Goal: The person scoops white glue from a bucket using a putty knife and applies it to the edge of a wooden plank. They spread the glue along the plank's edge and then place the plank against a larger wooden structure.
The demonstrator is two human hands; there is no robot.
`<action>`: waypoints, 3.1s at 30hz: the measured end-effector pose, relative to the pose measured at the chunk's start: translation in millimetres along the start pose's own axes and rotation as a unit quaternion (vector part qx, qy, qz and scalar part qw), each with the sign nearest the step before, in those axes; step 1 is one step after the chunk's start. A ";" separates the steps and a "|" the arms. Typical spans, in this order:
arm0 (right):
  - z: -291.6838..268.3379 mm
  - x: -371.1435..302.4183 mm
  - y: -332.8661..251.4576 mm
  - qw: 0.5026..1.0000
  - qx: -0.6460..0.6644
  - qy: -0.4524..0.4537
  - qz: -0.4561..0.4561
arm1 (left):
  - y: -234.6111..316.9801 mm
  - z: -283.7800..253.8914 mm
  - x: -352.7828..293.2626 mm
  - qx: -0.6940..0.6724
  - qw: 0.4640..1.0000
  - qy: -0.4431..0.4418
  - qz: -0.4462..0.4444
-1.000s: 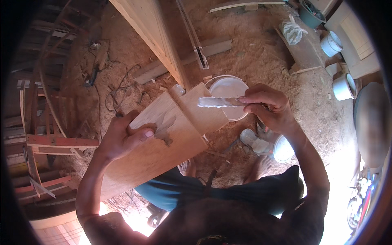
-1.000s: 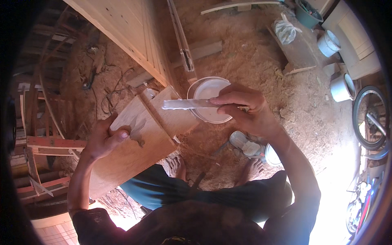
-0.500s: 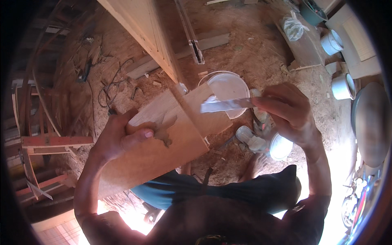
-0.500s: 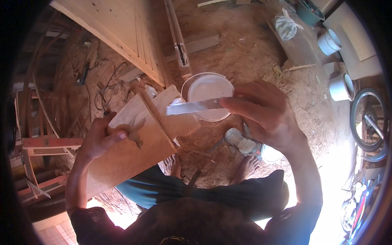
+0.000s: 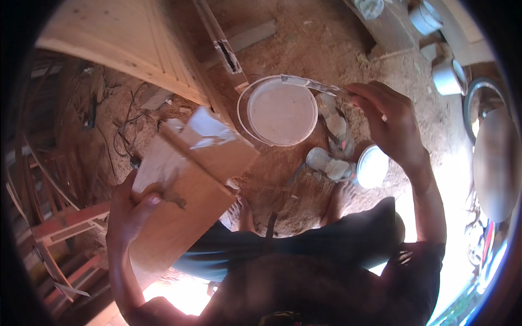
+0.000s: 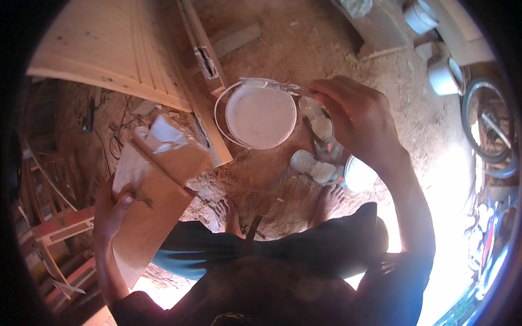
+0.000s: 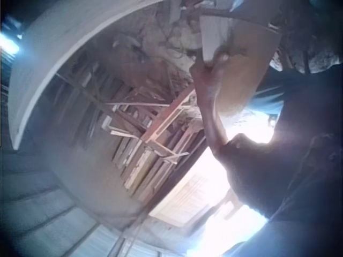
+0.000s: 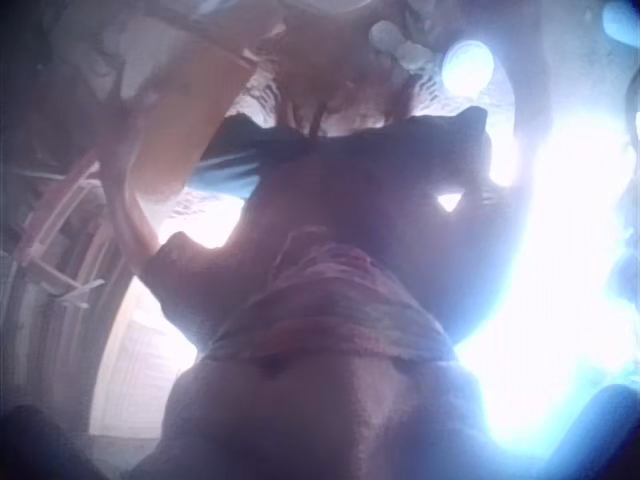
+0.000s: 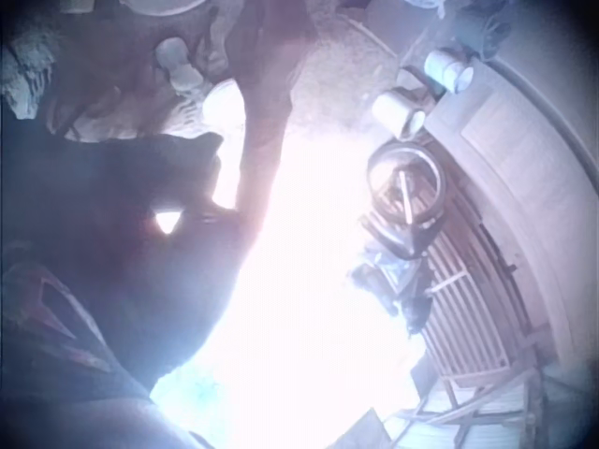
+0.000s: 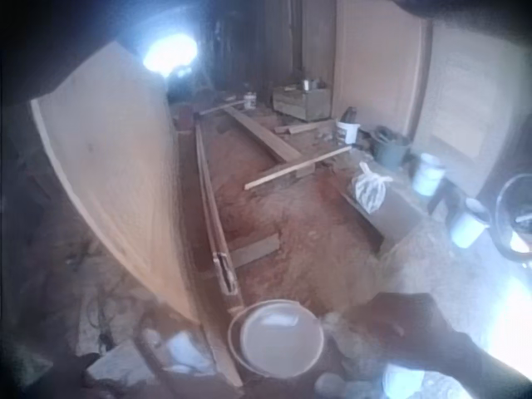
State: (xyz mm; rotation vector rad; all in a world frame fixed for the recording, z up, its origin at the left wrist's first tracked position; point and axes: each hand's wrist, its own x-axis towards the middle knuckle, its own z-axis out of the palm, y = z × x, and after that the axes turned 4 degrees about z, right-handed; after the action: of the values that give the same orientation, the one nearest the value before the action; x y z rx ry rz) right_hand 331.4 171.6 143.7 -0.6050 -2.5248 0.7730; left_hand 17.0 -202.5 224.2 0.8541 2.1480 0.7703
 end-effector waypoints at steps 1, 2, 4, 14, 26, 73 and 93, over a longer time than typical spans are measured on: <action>11.4 -1.5 3.4 0.999 -0.044 -0.023 -0.004 | 0.3 -0.3 0.3 -0.003 1.000 0.014 0.001; 29.1 -2.9 9.3 0.995 -0.086 -0.048 -0.010 | -0.3 -1.3 -0.3 -0.007 1.000 0.029 0.001; 64.9 -0.6 20.3 0.985 -0.144 -0.094 -0.020 | -6.3 -2.6 0.3 -0.003 0.999 0.044 -0.007; 195.1 36.8 46.4 0.946 -0.158 -0.277 0.060 | -26.4 -11.8 -18.4 0.034 0.997 0.065 0.000; 239.2 37.6 48.1 0.927 -0.117 -0.327 0.142 | -31.9 -13.6 -25.8 -0.005 0.998 0.064 -0.023; 7.7 -26.0 -113.5 0.962 0.234 -0.126 -0.070 | 24.9 9.0 -24.2 0.052 0.991 0.118 0.037; 10.7 39.6 -76.4 0.959 0.032 0.038 -0.277 | 23.3 20.6 -21.3 0.047 0.994 0.081 0.063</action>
State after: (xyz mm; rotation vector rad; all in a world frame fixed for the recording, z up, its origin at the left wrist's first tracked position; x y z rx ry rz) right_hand 272.6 130.4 192.3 0.1035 -2.4037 0.5998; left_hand 52.4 -198.9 236.9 1.0148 2.3056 0.8326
